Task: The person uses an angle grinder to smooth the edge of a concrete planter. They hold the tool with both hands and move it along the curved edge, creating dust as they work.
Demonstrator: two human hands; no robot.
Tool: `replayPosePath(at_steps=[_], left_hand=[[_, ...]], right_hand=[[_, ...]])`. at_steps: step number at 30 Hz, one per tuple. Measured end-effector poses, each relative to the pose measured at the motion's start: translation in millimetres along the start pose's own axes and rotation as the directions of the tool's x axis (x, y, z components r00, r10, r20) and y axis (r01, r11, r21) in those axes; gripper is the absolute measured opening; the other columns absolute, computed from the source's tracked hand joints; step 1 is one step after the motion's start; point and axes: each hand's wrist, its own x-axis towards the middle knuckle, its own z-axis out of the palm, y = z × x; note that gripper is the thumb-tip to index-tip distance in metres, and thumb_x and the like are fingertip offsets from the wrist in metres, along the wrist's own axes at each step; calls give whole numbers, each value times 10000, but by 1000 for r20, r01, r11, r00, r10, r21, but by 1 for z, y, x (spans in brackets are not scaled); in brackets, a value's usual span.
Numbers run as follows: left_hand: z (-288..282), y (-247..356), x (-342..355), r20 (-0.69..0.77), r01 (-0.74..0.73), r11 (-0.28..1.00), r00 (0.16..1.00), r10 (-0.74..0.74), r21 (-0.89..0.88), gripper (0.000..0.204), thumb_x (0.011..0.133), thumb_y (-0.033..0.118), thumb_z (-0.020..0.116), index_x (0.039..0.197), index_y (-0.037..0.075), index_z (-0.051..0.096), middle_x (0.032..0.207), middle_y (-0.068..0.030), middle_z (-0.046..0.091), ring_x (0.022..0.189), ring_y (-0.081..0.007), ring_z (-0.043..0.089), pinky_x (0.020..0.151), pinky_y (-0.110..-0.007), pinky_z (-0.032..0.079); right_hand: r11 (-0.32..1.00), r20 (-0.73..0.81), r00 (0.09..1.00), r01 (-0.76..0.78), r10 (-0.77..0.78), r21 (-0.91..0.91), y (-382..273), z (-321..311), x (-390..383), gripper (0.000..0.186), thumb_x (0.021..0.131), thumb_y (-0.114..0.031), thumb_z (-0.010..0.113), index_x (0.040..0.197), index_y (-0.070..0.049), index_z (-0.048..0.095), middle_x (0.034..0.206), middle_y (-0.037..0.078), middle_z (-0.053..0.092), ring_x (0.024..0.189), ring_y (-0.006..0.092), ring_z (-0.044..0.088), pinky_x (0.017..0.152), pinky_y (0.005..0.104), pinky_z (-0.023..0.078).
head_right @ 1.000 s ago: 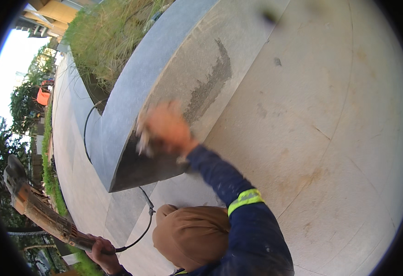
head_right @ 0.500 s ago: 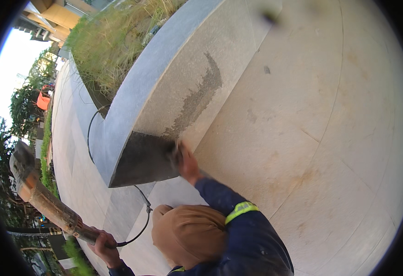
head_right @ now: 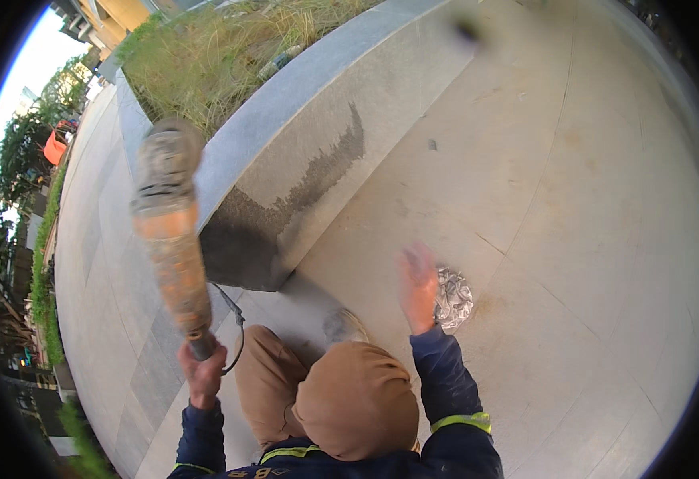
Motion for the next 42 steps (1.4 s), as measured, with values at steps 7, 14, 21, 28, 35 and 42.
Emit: replayPosePath(at_steps=[7, 14, 21, 28, 35, 42], left_hand=[[81, -45, 17, 255, -184, 926, 962, 100, 329, 255, 686, 142, 718, 897, 38, 621, 772, -185, 685, 706, -341, 687, 636, -398, 529], [116, -77, 15, 432, -344, 792, 894, 113, 504, 328, 690, 243, 739, 892, 48, 569, 705, -191, 645, 673, -415, 638, 609, -484, 508], [141, -88, 45, 425, -321, 766, 902, 70, 557, 325, 695, 239, 723, 906, 40, 575, 704, -191, 645, 670, -415, 639, 601, -487, 508], [171, -43, 111, 218, -174, 836, 974, 67, 521, 266, 680, 123, 699, 893, 11, 586, 721, -231, 641, 715, -438, 651, 624, -436, 514], [180, -30, 132, 150, -188, 844, 980, 129, 502, 248, 684, 107, 696, 871, 6, 569, 721, -239, 631, 717, -456, 634, 620, -440, 511], [183, -30, 131, 124, -171, 805, 985, 122, 568, 261, 689, 111, 696, 892, 12, 566, 743, -244, 635, 732, -459, 629, 628, -453, 508]], right_hand=[[789, 164, 986, -75, -34, 610, -93, 103, -9, 693, 937, -243, 670, 1467, -12, 289, 1314, 166, 534, 1191, 199, 518, 964, 321, 451], [945, -292, 956, 72, 26, 320, -50, 85, -9, 728, 916, -164, 673, 1488, -30, 243, 1355, 178, 448, 1211, 238, 506, 1003, 352, 447], [936, -289, 955, 43, 64, 349, -24, 104, 46, 792, 831, -83, 752, 1445, 46, 268, 1292, 180, 465, 1147, 198, 514, 980, 318, 448], [897, -135, 989, 106, -52, 428, -68, 154, 133, 763, 819, -94, 770, 1384, 99, 296, 1191, 169, 536, 1062, 172, 562, 907, 297, 491], [854, -91, 990, 141, -110, 501, -81, 170, 162, 702, 827, -78, 756, 1349, 95, 321, 1141, 152, 580, 986, 160, 615, 845, 293, 530], [845, -60, 993, 114, -97, 523, -78, 170, 166, 686, 812, -101, 775, 1322, 75, 351, 1144, 155, 575, 996, 160, 607, 859, 290, 522]])
